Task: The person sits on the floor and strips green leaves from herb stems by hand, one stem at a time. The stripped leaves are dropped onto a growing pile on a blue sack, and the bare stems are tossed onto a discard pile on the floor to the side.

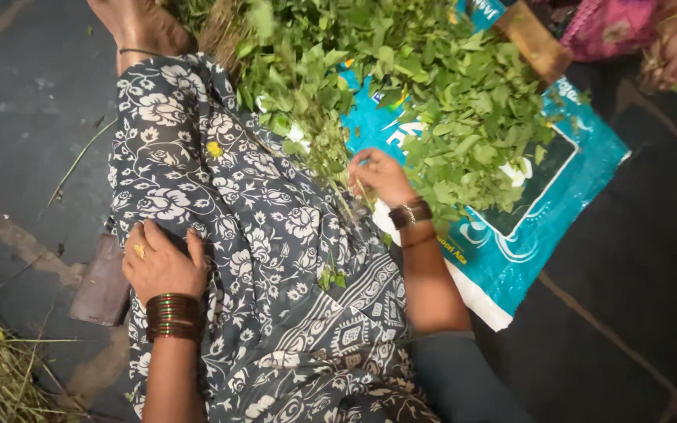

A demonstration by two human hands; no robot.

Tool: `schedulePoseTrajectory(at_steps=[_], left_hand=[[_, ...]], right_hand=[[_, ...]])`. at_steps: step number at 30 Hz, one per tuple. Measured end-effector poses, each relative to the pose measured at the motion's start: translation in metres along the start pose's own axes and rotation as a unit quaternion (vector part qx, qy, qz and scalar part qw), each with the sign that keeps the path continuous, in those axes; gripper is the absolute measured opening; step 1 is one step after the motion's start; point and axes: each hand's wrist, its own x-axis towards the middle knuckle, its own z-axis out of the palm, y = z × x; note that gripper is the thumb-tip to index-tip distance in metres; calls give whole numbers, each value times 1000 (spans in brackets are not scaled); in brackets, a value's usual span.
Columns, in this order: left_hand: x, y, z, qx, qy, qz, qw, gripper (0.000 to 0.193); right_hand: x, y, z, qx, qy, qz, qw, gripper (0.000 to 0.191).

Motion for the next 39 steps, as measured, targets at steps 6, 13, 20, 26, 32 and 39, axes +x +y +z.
schedulePoseTrajectory(at_steps=[6,13,20,26,32,39], left_hand=[[-11,-9,3,-20,18,1,1000,69],[-32,-3,-16,-97,69,46,992,54],[-82,62,-78,-289,98,214,928,37],[-80,86,-133,-244,204,350,881,45],[-68,83,-169,-254,248,364,861,39],[-48,46,-215,-528,48,157,833,16]], right_hand=[[-49,20,-8,283,-115,-161,939,27],[-100,-1,1,-26,17,-124,992,24],[-162,-28,49,103,-81,-198,971,20],[-210,-47,87,93,-127,-167,973,19],[-242,-48,101,144,-205,-188,950,15],[-239,-54,91,183,-135,-254,940,24]])
